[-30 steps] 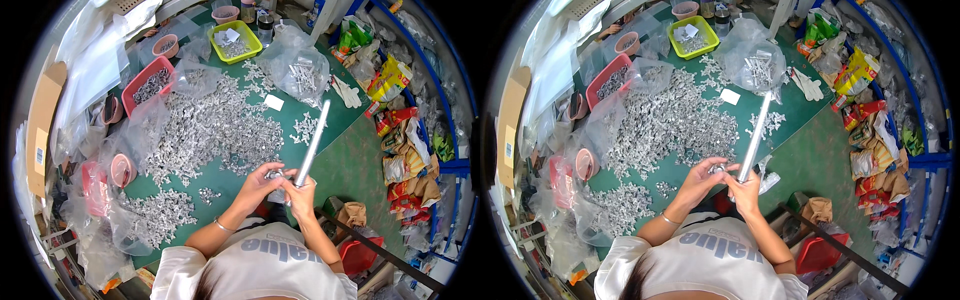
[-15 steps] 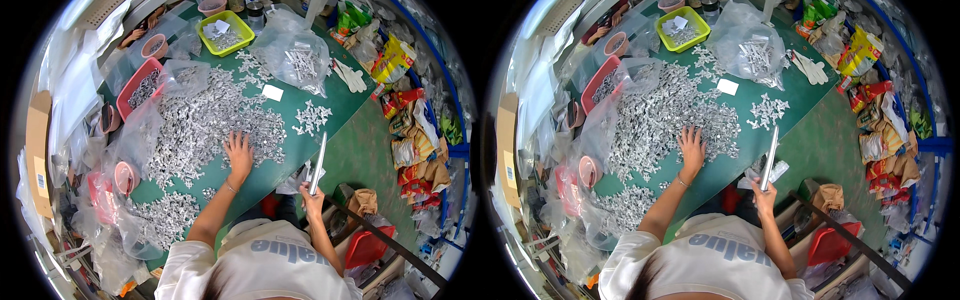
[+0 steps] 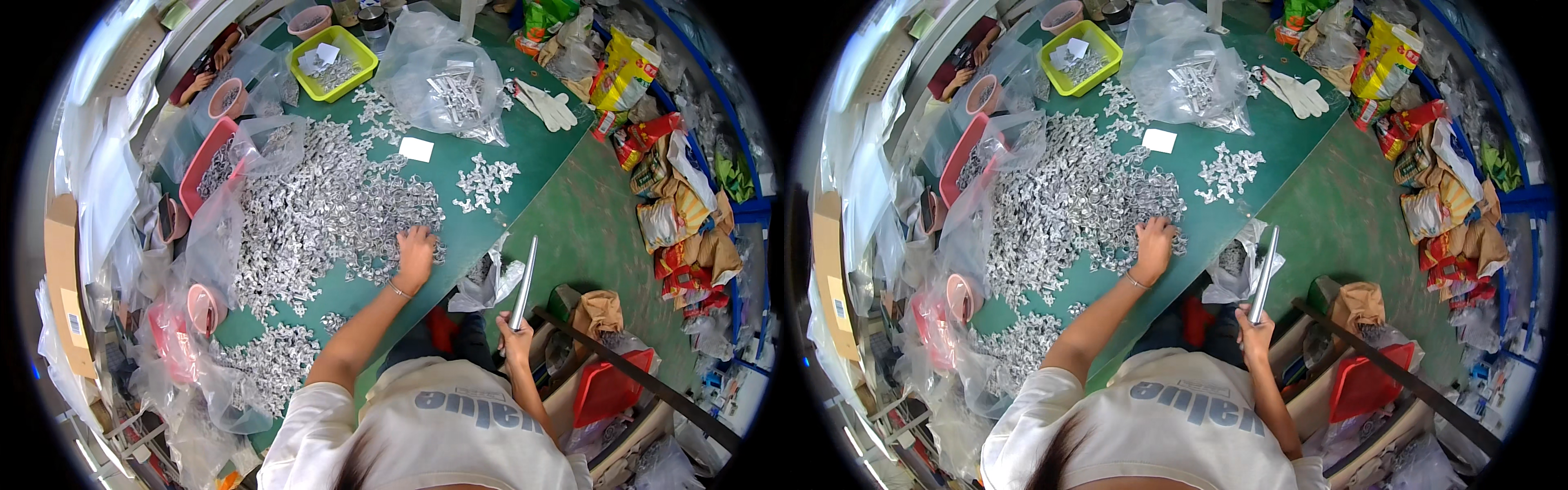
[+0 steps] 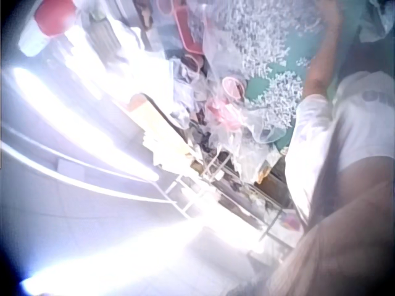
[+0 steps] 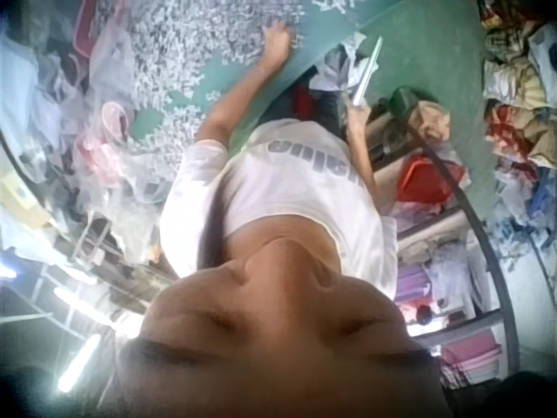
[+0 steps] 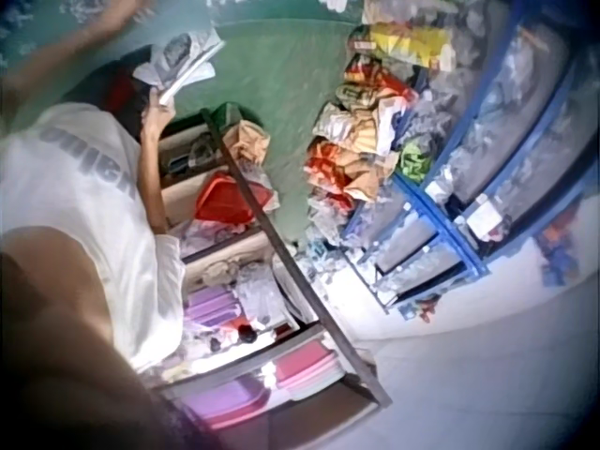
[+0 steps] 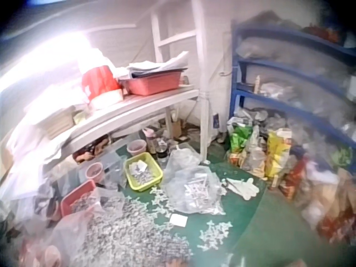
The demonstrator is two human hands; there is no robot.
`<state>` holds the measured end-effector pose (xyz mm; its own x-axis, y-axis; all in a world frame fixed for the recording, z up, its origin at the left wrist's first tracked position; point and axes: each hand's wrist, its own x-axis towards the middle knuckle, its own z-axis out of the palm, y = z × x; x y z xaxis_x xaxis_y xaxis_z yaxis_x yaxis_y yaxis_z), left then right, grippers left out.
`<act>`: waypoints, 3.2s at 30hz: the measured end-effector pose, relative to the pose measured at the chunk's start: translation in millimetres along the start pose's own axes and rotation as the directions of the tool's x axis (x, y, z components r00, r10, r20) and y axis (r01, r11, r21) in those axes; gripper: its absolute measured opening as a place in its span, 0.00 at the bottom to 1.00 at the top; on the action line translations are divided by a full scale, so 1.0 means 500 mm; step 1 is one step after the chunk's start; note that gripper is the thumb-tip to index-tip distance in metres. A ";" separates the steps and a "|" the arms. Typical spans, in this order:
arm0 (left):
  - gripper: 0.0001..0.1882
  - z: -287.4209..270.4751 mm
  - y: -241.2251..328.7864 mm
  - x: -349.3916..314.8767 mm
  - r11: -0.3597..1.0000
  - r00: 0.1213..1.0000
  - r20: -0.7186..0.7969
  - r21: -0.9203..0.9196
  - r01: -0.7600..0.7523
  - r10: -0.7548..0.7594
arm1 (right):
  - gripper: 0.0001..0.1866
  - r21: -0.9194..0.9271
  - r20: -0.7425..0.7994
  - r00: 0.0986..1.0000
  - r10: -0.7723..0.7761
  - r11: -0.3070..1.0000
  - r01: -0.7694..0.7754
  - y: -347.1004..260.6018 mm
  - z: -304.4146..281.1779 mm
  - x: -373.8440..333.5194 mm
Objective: The person picks up metal ring components from a table, slides them onto a tapered sizing tool one at a time, and then places them into a small bag.
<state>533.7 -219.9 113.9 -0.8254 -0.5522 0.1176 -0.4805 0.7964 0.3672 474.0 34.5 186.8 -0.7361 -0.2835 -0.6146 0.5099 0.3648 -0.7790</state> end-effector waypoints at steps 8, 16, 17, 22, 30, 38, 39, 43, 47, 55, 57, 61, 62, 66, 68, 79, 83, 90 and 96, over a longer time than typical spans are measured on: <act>0.09 -0.067 -0.022 0.021 0.640 0.815 -0.027 -0.635 0.434 -0.579 | 0.08 0.037 0.155 0.987 -0.050 0.998 0.045 -0.037 0.039 0.021; 0.09 -0.169 0.008 0.012 -0.290 0.730 0.335 -0.937 0.193 -0.596 | 0.13 0.163 0.327 0.928 -0.176 0.978 0.128 -0.166 0.162 0.043; 0.09 -0.192 0.021 0.005 -0.289 0.729 0.329 -0.939 0.186 -0.600 | 0.14 0.178 0.345 0.910 -0.230 0.968 0.177 -0.191 0.183 0.038; 0.08 -0.308 0.087 -0.022 -0.494 0.809 0.359 -0.864 0.100 -0.465 | 0.16 0.298 0.437 0.837 -0.329 0.931 0.210 -0.281 0.253 -0.004; 0.10 -0.420 0.122 -0.064 -0.651 0.876 0.359 -0.756 0.070 -0.323 | 0.13 0.348 0.522 0.756 -0.395 0.908 0.234 -0.326 0.278 -0.083; 0.10 -0.480 0.130 -0.086 -0.549 0.900 0.378 -0.809 0.208 -0.216 | 0.11 0.413 0.583 0.636 -0.506 0.858 0.304 -0.379 0.256 -0.161; 0.10 -0.485 0.132 -0.085 -0.555 0.902 0.376 -0.806 0.204 -0.214 | 0.10 0.405 0.584 0.630 -0.512 0.856 0.321 -0.382 0.255 -0.168; 0.07 -0.511 0.139 -0.075 -0.503 0.928 0.347 -0.831 0.238 -0.134 | 0.08 0.389 0.571 0.631 -0.525 0.850 0.355 -0.372 0.241 -0.175; 0.07 -0.523 0.148 -0.068 -0.543 0.930 0.366 -0.788 0.290 -0.034 | 0.07 0.459 0.544 0.645 -0.538 0.833 0.308 -0.383 0.235 -0.196; 0.07 -0.522 0.154 -0.069 -0.558 0.924 0.380 -0.758 0.339 0.046 | 0.07 0.491 0.553 0.655 -0.515 0.836 0.244 -0.385 0.223 -0.212; 0.07 -0.518 0.158 -0.066 -0.557 0.921 0.386 -0.755 0.345 0.047 | 0.07 0.502 0.543 0.654 -0.527 0.828 0.250 -0.381 0.221 -0.208; 0.08 -0.429 0.127 -0.054 -0.366 0.921 0.348 -0.891 0.267 -0.175 | 0.08 0.299 0.428 0.780 -0.455 0.887 0.353 -0.344 0.209 -0.172; 0.08 -0.375 0.104 -0.044 -0.171 0.921 0.267 -0.959 0.226 -0.283 | 0.08 0.221 0.382 0.827 -0.412 0.910 0.351 -0.327 0.202 -0.154; 0.09 -0.150 -0.047 -0.034 0.354 0.836 0.089 -0.878 0.323 -0.542 | 0.09 0.091 0.302 0.919 -0.254 0.967 0.237 -0.268 0.141 -0.112; 0.11 -0.072 -0.127 -0.040 0.646 0.818 -0.076 -0.656 0.390 -0.571 | 0.08 0.050 0.255 0.934 -0.251 0.968 0.246 -0.252 0.110 -0.106; 0.22 -0.070 0.204 0.016 0.835 0.909 -0.269 -0.534 0.134 -0.318 | 0.10 -0.369 -0.108 0.871 -0.480 0.832 0.413 -0.217 -0.189 -0.116; 0.21 -0.023 0.429 0.028 0.727 0.996 0.005 -0.683 -0.065 0.094 | 0.14 -0.424 -0.208 0.855 -0.475 0.832 0.359 -0.154 -0.336 -0.080; 0.17 -0.323 0.870 0.073 -0.085 0.387 0.424 -0.577 0.812 0.819 | 0.08 -0.301 -0.351 0.767 -0.537 0.840 0.451 0.002 -0.547 -0.031; 0.26 -0.531 1.034 0.101 0.183 0.009 0.282 -0.647 0.740 0.959 | 0.06 -0.029 -0.301 0.928 -0.218 0.975 0.219 -0.049 -0.597 0.050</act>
<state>322.4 98.5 554.5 -0.5520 0.8286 0.0931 -0.5074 -0.4224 0.7511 310.2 283.2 227.5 -0.9285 -0.0759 -0.3636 0.3227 0.3195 -0.8909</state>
